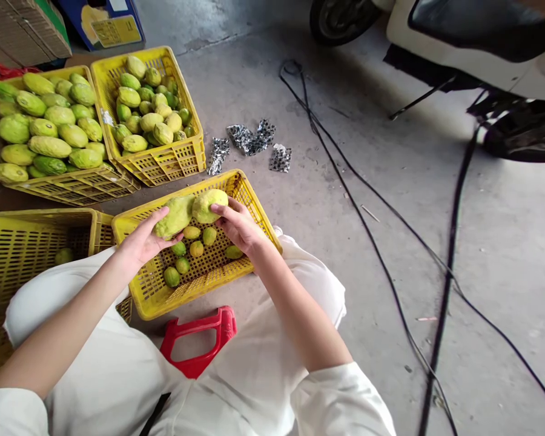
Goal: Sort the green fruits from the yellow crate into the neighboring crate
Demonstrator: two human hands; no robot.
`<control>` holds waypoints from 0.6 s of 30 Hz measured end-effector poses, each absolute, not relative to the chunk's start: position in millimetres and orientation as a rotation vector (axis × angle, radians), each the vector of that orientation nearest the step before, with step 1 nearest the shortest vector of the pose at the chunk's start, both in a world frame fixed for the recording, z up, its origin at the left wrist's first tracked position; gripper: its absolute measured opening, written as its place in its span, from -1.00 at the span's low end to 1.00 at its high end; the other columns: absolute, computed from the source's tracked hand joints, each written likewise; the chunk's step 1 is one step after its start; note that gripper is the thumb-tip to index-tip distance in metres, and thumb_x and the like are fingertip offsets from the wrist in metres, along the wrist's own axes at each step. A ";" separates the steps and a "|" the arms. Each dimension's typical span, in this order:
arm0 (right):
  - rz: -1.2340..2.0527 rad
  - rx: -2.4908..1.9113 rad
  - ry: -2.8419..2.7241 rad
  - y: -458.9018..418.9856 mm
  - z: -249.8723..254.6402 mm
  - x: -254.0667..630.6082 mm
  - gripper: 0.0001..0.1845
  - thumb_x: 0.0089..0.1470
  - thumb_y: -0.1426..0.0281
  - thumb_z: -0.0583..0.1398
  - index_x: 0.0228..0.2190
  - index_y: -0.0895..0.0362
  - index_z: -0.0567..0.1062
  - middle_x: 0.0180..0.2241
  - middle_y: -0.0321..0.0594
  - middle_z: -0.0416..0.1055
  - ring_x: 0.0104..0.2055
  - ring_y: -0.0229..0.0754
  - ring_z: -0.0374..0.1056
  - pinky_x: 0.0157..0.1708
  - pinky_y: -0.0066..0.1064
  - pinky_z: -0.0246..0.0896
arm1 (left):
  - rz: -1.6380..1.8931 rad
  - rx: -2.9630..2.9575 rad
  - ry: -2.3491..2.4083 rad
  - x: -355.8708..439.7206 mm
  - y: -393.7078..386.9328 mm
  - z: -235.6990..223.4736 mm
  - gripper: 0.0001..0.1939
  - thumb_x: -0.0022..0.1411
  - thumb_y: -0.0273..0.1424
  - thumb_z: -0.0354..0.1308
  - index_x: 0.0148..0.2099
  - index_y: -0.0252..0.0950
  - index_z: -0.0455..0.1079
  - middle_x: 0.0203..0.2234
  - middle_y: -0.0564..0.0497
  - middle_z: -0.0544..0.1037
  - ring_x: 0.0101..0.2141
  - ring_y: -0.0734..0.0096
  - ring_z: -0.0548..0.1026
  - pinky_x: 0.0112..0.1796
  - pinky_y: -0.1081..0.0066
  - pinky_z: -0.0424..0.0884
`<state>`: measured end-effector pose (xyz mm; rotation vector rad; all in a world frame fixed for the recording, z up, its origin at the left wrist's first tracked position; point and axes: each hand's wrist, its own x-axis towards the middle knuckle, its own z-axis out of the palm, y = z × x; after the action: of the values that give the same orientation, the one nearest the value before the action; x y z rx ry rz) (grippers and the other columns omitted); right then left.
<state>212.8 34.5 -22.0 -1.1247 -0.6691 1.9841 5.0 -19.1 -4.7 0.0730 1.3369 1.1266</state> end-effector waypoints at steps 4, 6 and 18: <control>2.011 -1.110 -0.633 32.6 -20.9 213.3 -0.41 -0.22 0.31 0.53 -0.09 -0.03 0.56 -0.09 -0.29 0.62 -0.01 -0.05 0.56 -0.08 -0.26 0.55 | 1.116 0.059 1.369 6.0 -17.8 -4.8 -0.50 -0.23 -0.36 0.67 -0.23 -0.30 0.55 -0.31 -0.07 0.68 -0.31 0.24 0.62 -0.29 0.28 0.55; 1.980 -1.112 -0.599 32.5 -21.5 213.0 -0.40 -0.21 0.32 0.54 -0.08 -0.08 0.53 -0.06 -0.35 0.62 0.00 -0.08 0.56 -0.07 -0.27 0.56 | 1.122 0.071 1.395 5.6 -17.4 -5.4 -0.49 -0.28 -0.35 0.68 -0.26 -0.29 0.54 -0.34 -0.05 0.67 -0.33 0.27 0.60 -0.32 0.31 0.51; 1.983 -1.188 -0.503 36.4 -26.2 212.6 -0.60 -0.14 0.30 0.46 -0.21 -0.01 0.54 -0.21 -0.34 0.64 -0.12 -0.14 0.55 -0.20 -0.39 0.49 | 1.087 0.057 1.366 1.6 -17.6 -13.3 -0.53 -0.21 -0.38 0.63 -0.25 -0.29 0.51 -0.36 -0.05 0.66 -0.40 0.34 0.58 -0.38 0.39 0.45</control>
<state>212.6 36.4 -26.2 -1.1876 -0.5030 1.9835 1.6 -17.6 -13.3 0.0570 1.3660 1.0867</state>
